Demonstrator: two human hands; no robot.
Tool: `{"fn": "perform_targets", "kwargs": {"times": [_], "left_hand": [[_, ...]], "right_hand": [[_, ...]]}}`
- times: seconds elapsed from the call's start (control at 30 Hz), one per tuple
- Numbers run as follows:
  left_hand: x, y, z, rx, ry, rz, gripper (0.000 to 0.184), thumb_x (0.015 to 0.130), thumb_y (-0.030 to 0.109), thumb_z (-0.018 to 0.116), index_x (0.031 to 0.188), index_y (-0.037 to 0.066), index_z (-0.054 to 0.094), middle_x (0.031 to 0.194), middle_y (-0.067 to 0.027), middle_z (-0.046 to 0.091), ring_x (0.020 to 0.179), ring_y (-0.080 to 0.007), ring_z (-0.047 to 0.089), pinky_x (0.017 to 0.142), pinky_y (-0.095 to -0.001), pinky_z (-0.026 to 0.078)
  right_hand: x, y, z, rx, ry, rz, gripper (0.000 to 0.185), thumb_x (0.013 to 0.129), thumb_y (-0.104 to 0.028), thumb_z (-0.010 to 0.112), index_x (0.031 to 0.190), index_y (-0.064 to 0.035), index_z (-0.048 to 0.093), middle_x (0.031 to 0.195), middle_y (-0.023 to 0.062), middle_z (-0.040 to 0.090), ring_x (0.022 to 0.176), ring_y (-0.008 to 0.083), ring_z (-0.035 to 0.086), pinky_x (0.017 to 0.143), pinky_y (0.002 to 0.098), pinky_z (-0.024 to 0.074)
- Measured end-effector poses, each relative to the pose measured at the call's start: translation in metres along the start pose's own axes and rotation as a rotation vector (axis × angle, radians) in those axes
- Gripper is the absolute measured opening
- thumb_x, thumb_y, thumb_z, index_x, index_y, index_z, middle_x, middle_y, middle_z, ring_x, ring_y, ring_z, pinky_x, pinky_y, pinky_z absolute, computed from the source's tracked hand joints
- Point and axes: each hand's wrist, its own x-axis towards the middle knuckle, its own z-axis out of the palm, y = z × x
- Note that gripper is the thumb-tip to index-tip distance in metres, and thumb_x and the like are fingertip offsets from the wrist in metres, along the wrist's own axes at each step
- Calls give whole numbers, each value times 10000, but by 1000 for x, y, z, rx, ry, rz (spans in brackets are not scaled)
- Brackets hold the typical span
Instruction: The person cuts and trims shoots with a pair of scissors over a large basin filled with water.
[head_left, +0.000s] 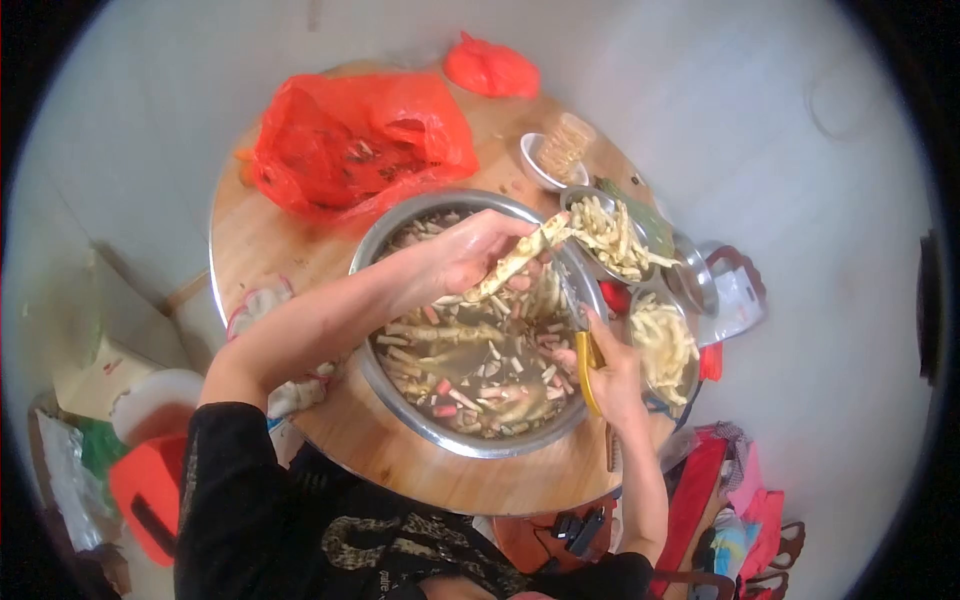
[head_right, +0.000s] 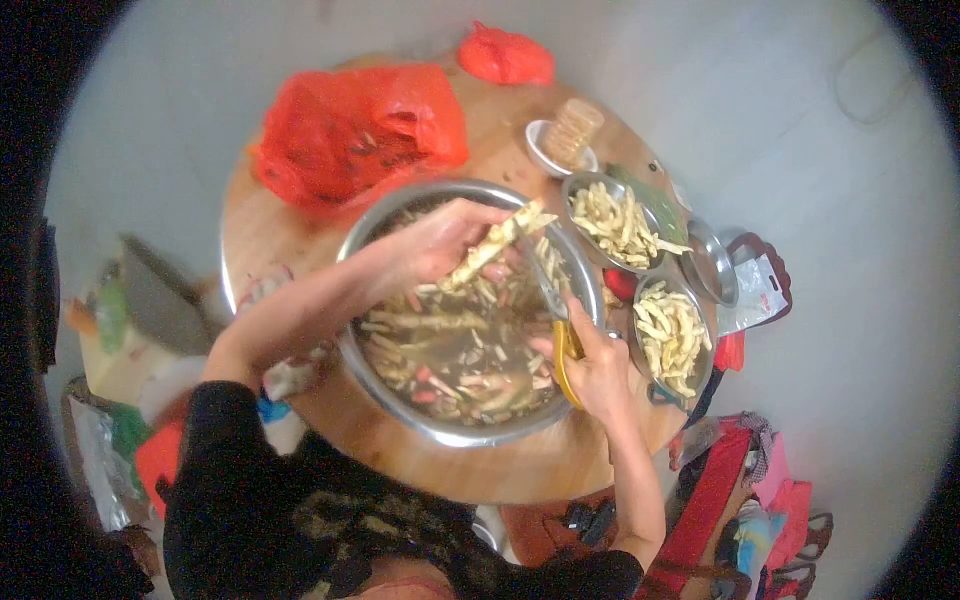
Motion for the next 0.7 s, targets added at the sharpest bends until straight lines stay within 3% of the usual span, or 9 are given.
{"fn": "perform_targets", "kwargs": {"times": [0.13, 0.2, 0.33, 0.43, 0.5, 0.6, 0.67, 0.7], "left_hand": [[0, -1, 11, -3, 13, 6, 276, 985, 213, 570, 1190, 42, 639, 972, -57, 683, 831, -152, 650, 613, -296, 563], [-4, -1, 16, 88, 192, 38, 242, 940, 210, 603, 1074, 17, 663, 887, -71, 640, 681, -160, 599, 561, -285, 514], [9, -4, 1, 86, 172, 65, 235, 932, 232, 625, 1043, 33, 678, 864, -69, 653, 638, -166, 602, 550, -307, 520], [9, -2, -7, 91, 85, 70, 241, 936, 204, 655, 1110, 39, 682, 918, -41, 710, 772, -132, 669, 617, -271, 566], [8, -1, -4, 75, 146, 84, 219, 935, 181, 656, 1092, 33, 696, 899, -53, 724, 721, -134, 675, 623, -269, 574], [2, 1, 11, 12, 194, 43, 203, 939, 164, 652, 1079, 25, 699, 889, -56, 722, 700, -143, 673, 638, -289, 585], [-2, 1, 18, -16, 194, 50, 207, 939, 157, 651, 1086, 19, 698, 912, -63, 728, 733, -147, 685, 651, -298, 592], [-2, 0, 19, -48, 189, 50, 212, 939, 151, 649, 1093, 13, 697, 935, -70, 733, 766, -151, 696, 664, -307, 598]], "right_hand": [[9, 15, 3, 59, 83, 90, 658, 824, -196, 849, 1375, 32, 570, 743, 105, 685, 642, 138, 670, 606, 275, 530], [3, 0, 6, 73, -19, 13, 644, 827, -189, 847, 1363, 45, 578, 756, 78, 675, 637, 123, 618, 606, 261, 517], [16, 24, 5, 117, 88, 90, 658, 828, -167, 841, 1388, 35, 560, 799, 61, 719, 624, 125, 690, 587, 285, 560], [8, -1, 3, 18, -14, -33, 665, 830, -165, 839, 1391, 44, 550, 807, 72, 725, 637, 99, 685, 563, 299, 571], [5, 5, 8, 156, -61, 57, 650, 844, -172, 828, 1385, 56, 548, 811, 90, 730, 659, 108, 691, 562, 292, 567], [9, 6, 3, 232, 57, 165, 642, 862, -190, 815, 1389, 56, 544, 819, 109, 737, 665, 126, 709, 551, 295, 558], [5, 13, 6, 34, 76, -60, 640, 875, -211, 807, 1394, 53, 541, 826, 115, 738, 670, 106, 696, 559, 302, 555], [3, 8, 4, 34, 75, -61, 640, 875, -211, 807, 1394, 53, 541, 826, 115, 738, 670, 106, 696, 559, 302, 555]]}}
